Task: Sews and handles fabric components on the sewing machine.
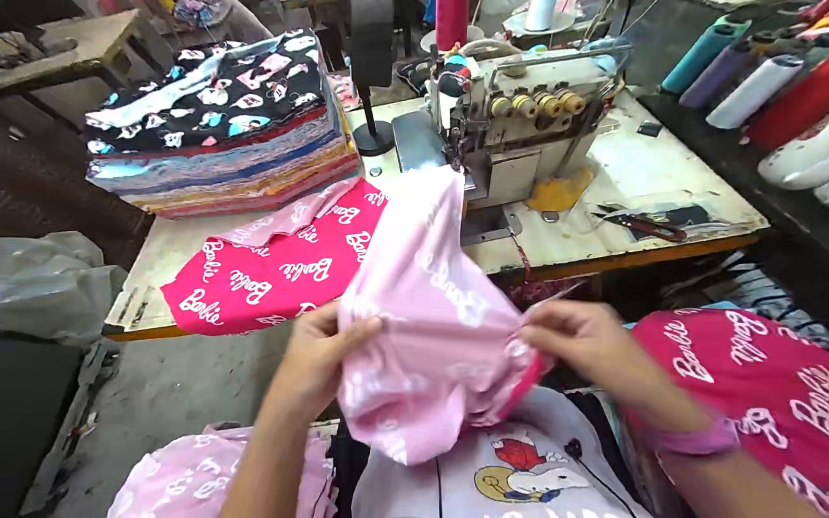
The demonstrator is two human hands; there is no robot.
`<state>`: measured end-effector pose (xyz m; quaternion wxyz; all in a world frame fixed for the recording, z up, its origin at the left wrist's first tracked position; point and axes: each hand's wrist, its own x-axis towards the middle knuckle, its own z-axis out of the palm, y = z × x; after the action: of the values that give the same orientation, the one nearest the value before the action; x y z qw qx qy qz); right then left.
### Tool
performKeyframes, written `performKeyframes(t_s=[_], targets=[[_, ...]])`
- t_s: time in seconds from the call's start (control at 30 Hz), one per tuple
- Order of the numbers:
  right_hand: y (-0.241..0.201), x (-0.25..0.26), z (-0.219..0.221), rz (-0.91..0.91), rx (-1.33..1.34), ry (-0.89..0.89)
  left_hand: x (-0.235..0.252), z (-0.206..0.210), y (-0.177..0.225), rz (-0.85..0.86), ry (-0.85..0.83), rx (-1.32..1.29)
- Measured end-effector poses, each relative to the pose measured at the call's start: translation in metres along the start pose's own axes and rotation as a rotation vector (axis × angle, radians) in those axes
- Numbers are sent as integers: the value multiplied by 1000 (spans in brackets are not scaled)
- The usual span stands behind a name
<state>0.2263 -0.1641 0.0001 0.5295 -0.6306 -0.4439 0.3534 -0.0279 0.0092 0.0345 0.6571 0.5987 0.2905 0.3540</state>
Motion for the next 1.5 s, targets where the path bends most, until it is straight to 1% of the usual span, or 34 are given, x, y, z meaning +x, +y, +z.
performKeyframes(t_s=[0.07,0.1,0.17,0.27,0.3,0.33,0.37,0.4,0.43,0.47,0.5,0.53,0.57,0.6,0.67,0.7,0.73,0.77,0.83,0.9,0.97,1.0,1.03,1.1,1.17,1.2,1.27,1.3,1.33,1.37,1.4,1.47,1.5], targets=[[16,3,37,76,69,-72,1,-15,11,114,113,243],[18,4,49,71,110,-79,2,-19,13,144,172,296],[12,4,59,-34,176,-65,1,-26,15,202,258,335],[-13,-9,37,-298,154,-36,-9,-34,11,258,208,302],[-20,-14,25,-354,126,-23,-12,-31,4,233,178,267],[-21,-19,15,-357,87,-1,-16,-27,-8,177,158,227],[-13,-23,9,-301,22,27,-19,-21,-27,97,157,203],[2,-24,9,-186,-79,42,-21,-18,-49,8,168,222],[23,-22,11,-13,-183,-3,-21,-17,-71,-97,182,243],[45,-17,16,159,-246,-101,-20,-17,-89,-200,195,231],[63,-8,21,266,-297,-201,-18,-16,-103,-267,209,215],[71,2,26,295,-344,-270,-15,-15,-112,-297,217,207],[69,15,28,262,-378,-288,-12,-11,-117,-304,232,204],[60,32,30,197,-391,-242,-9,-7,-118,-307,258,193],[40,78,30,78,-300,-13,1,0,-116,-328,285,125],[33,106,29,60,-187,91,5,3,-116,-352,276,66],[29,132,26,81,-50,151,8,6,-115,-396,265,-5],[27,152,25,114,102,177,8,9,-114,-448,249,-72],[25,165,27,178,315,100,4,11,-111,-501,227,-109],[40,143,32,223,290,40,-3,7,-110,-452,235,-55],[67,104,43,335,247,43,-11,-2,-121,-346,217,-42],[78,86,47,367,255,58,-14,-5,-127,-320,207,-53],[85,73,48,370,272,77,-15,-8,-131,-313,199,-58],[89,58,45,297,289,121,-16,-10,-134,-309,169,-73],[83,55,37,195,273,92,-11,-12,-130,-250,152,-60],[78,58,33,155,256,54,-4,-12,-124,-209,183,-47],[68,74,26,77,194,-27,19,-7,-106,-151,310,-24],[63,84,23,54,171,-57,31,-2,-97,-143,359,-3],[59,93,21,51,170,-83,40,2,-89,-160,361,25],[56,101,19,62,196,-107,45,2,-86,-200,306,63],[57,109,19,82,238,-130,46,-3,-87,-262,187,129],[64,116,19,140,292,-177,45,-17,-91,-409,-146,347],[67,113,19,161,270,-204,44,-21,-95,-459,-283,463]])
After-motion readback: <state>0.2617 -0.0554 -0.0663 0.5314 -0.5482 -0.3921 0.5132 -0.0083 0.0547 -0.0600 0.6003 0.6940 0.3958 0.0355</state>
